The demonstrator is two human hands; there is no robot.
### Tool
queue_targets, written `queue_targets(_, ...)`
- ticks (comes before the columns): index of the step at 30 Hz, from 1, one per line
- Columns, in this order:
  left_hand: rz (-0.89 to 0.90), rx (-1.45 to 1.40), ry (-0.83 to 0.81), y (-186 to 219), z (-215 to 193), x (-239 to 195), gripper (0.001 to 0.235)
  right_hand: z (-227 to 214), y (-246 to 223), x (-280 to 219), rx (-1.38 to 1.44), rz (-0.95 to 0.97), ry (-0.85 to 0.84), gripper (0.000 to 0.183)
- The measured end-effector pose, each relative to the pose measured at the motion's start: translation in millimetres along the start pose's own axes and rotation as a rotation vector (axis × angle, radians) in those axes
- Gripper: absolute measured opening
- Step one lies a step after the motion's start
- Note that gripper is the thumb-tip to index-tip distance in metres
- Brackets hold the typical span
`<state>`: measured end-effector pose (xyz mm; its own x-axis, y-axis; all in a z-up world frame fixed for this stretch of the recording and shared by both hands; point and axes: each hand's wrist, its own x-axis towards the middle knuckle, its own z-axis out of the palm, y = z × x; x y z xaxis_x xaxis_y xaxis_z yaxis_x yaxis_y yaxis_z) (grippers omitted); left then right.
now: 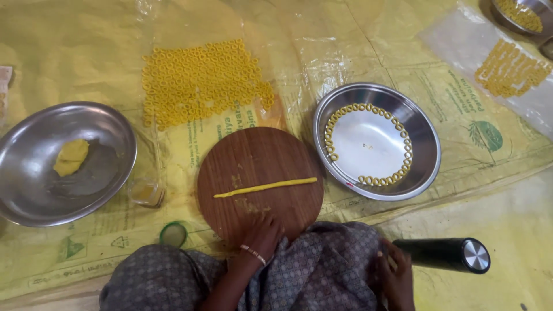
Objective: The person rolls yellow dough into thin ropes on a wooden board, then pinches off small segments and forms them into rings. The finished rings are placed into a metal tray in a circular pattern. The person repeats this process throughout the clip.
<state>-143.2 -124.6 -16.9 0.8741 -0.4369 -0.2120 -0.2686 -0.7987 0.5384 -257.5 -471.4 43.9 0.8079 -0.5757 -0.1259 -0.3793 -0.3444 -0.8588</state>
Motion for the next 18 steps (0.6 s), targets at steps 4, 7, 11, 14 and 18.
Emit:
queue_targets(4, -0.185, -0.240, -0.450, -11, 38, -36, 0.034, 17, -69, 5, 0.137, 0.029, 0.028, 0.026)
queue_targets(7, -0.187, -0.259, -0.386, -31, 67, -52, 0.034, 49, -104, 17, 0.326, -0.034, 0.050, 0.024)
queue_targets(11, -0.092, -0.461, -0.150, -66, 49, -52, 0.030, 94, -119, 26, 0.611, -0.094, -0.224, 0.036)
queue_targets(14, -0.391, -0.350, -0.066, -87, 0, -61, 0.038, 131, -119, 30, 0.074, -0.353, -0.366, 0.025)
queue_targets(18, -0.466, -0.039, 0.259, -89, -39, -57, 0.050, 200, -116, 28, -0.238, -0.780, -0.453, 0.032)
